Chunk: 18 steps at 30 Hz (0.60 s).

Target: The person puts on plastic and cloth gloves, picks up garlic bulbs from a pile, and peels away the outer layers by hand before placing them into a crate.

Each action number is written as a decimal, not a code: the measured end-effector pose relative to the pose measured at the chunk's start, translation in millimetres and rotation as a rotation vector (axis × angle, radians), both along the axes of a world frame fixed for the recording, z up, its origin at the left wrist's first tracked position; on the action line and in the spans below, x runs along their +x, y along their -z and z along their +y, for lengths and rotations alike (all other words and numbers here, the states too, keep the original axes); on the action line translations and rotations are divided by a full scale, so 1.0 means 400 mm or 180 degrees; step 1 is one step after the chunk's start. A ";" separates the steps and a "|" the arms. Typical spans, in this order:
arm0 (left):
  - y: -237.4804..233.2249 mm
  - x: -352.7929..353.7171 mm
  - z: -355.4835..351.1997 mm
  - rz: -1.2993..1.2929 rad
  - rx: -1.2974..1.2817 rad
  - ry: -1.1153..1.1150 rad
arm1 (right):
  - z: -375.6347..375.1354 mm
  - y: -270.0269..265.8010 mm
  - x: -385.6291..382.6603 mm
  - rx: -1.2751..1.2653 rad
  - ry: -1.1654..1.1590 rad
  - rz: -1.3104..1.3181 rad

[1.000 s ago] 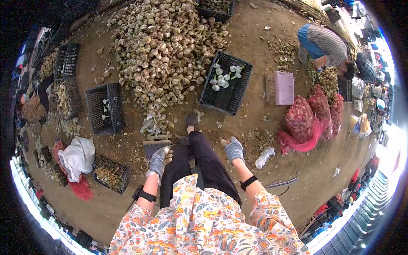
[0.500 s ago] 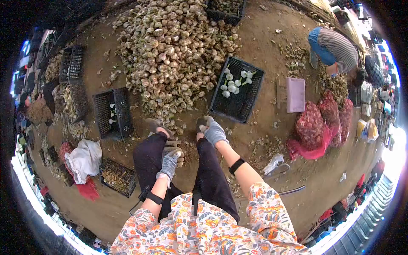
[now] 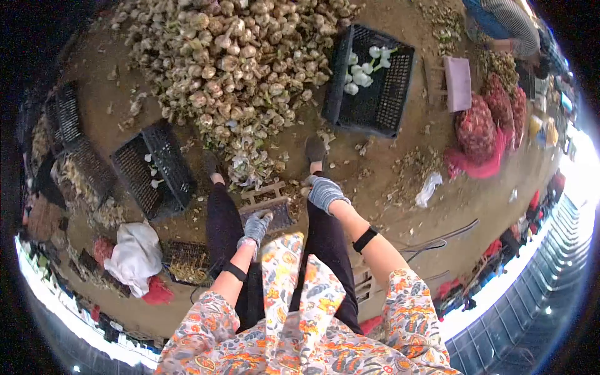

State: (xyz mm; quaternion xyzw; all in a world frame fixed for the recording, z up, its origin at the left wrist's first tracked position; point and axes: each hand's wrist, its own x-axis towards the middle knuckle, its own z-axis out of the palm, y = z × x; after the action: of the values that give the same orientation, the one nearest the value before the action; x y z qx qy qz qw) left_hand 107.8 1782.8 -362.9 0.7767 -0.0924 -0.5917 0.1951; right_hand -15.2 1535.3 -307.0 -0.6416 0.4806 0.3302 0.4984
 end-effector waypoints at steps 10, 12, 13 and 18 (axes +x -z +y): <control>0.488 0.333 -0.008 -0.0519 0.0487 0.2869 | 0.518 0.578 0.142 0.0391 -0.1681 0.0241; 0.564 0.342 -0.054 -0.0420 0.0463 0.3137 | 0.546 0.631 0.158 0.0742 -0.1656 0.0442; 0.608 0.334 -0.075 -0.0293 0.0381 0.3427 | 0.591 0.674 0.129 0.0560 -0.1737 0.0440; 0.809 0.265 -0.085 -0.0938 -0.0252 0.4305 | 0.763 0.912 -0.004 0.1192 -0.2866 0.0439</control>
State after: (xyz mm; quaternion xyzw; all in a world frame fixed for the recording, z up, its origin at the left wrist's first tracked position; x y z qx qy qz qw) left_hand 214.0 1748.8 -686.6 0.6131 -0.6033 -0.4679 -0.2030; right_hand -17.0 1840.3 -672.0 -0.6617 0.1198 0.6352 0.3800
